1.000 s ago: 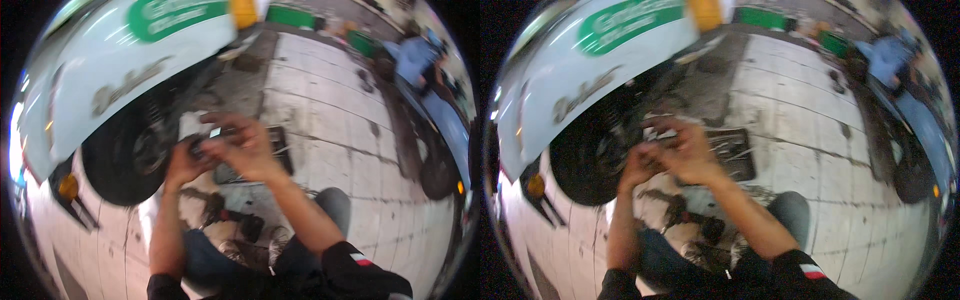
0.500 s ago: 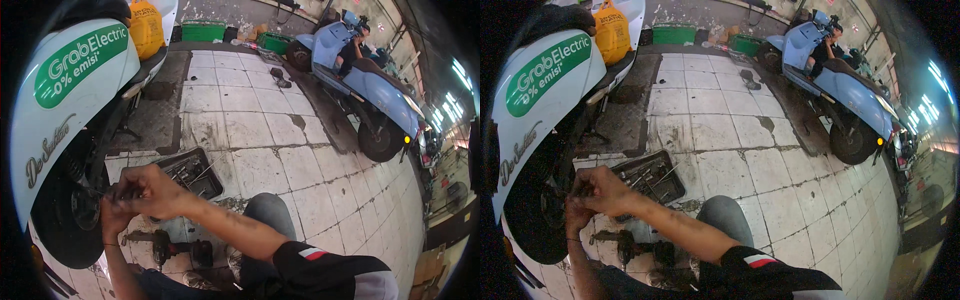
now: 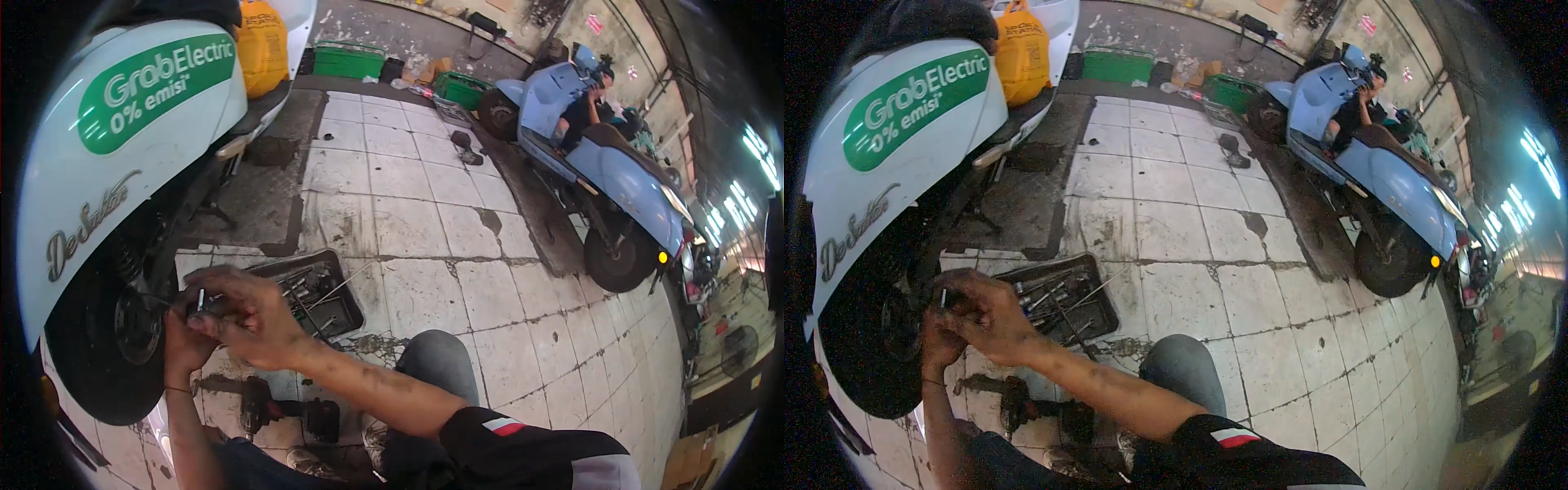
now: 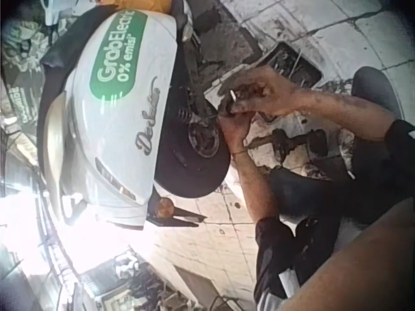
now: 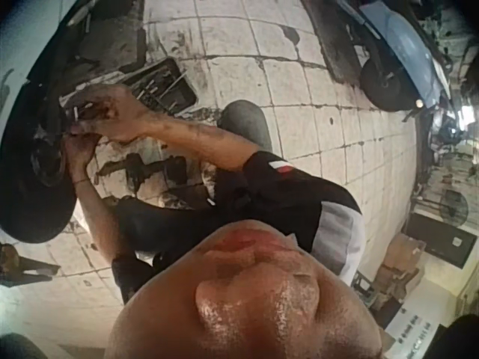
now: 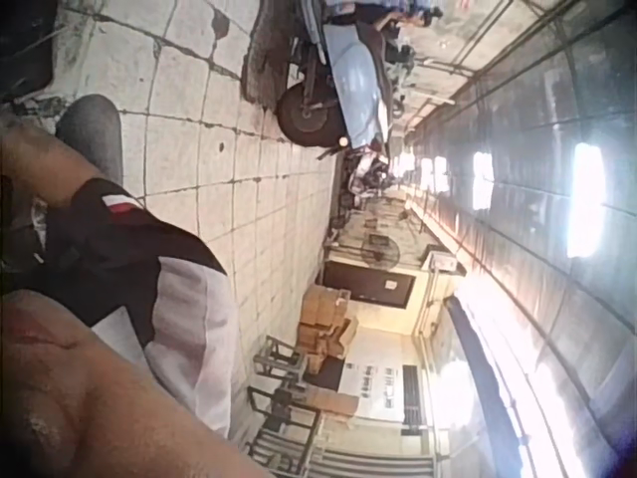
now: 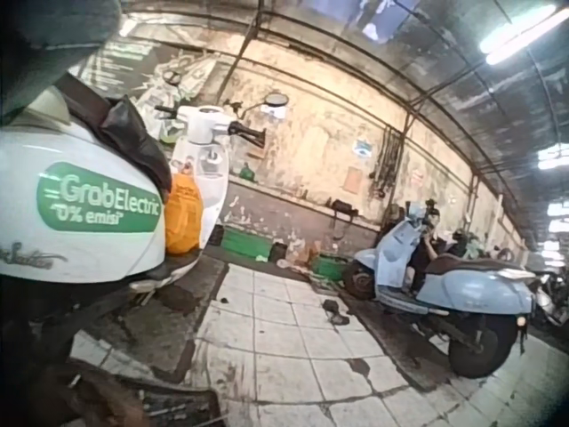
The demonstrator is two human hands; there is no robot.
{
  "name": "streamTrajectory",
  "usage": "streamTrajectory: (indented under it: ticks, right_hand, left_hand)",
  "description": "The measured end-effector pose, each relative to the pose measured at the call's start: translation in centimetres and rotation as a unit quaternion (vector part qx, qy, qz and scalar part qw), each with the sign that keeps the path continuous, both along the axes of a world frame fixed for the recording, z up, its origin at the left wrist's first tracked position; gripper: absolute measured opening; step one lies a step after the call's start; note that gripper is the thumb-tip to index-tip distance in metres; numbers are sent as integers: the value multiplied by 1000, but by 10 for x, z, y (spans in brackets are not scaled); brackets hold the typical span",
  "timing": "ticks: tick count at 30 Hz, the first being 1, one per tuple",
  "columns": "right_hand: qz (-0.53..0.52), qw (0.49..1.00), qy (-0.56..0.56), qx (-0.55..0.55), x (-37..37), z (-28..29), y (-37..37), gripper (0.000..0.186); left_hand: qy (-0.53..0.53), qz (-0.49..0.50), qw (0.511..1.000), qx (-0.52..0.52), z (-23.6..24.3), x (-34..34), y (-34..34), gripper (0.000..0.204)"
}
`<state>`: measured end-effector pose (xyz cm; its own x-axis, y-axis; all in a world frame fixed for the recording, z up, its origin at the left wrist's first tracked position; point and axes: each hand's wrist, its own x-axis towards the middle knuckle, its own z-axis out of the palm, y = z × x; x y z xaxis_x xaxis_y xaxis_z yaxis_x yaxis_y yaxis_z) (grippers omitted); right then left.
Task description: The person services the rear brake assembly of a scooter by removing the brake caliper, cleaning the internal components with a cloth, inspecting the brake pads, and reattaching the caliper to the brake disc using tools from a tray.
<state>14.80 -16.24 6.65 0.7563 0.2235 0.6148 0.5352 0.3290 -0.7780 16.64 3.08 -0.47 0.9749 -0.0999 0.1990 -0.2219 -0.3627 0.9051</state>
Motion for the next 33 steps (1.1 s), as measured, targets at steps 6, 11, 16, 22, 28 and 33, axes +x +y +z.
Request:
streamTrajectory:
  ticks: [6, 11, 16, 22, 28, 33]
  right_hand:
    - [-250, 930, -225, -147, 2, -5, -5, 25]
    - [64, 997, -16, -51, -7, 6, 1, 22]
    - [92, 993, 33, -60, 0, 2, -10, 29]
    - [36, 913, 357, 194, -3, 8, 6, 23]
    - [47, 977, 197, 68, -14, 9, 7, 22]
    - [-268, 923, -207, -182, -5, -3, -2, 21]
  left_hand:
    - [-35, 3, 993, 116, 11, -3, -8, 46]
    - [14, -48, 998, -49, 12, -8, 5, 49]
    - [-30, -27, 999, 29, 17, -9, -7, 60]
    - [10, 16, 990, 139, 24, -10, 0, 63]
    - [-4, -5, 999, 54, 27, -12, -1, 61]
    - [-8, -3, 995, 102, 27, -13, 0, 60]
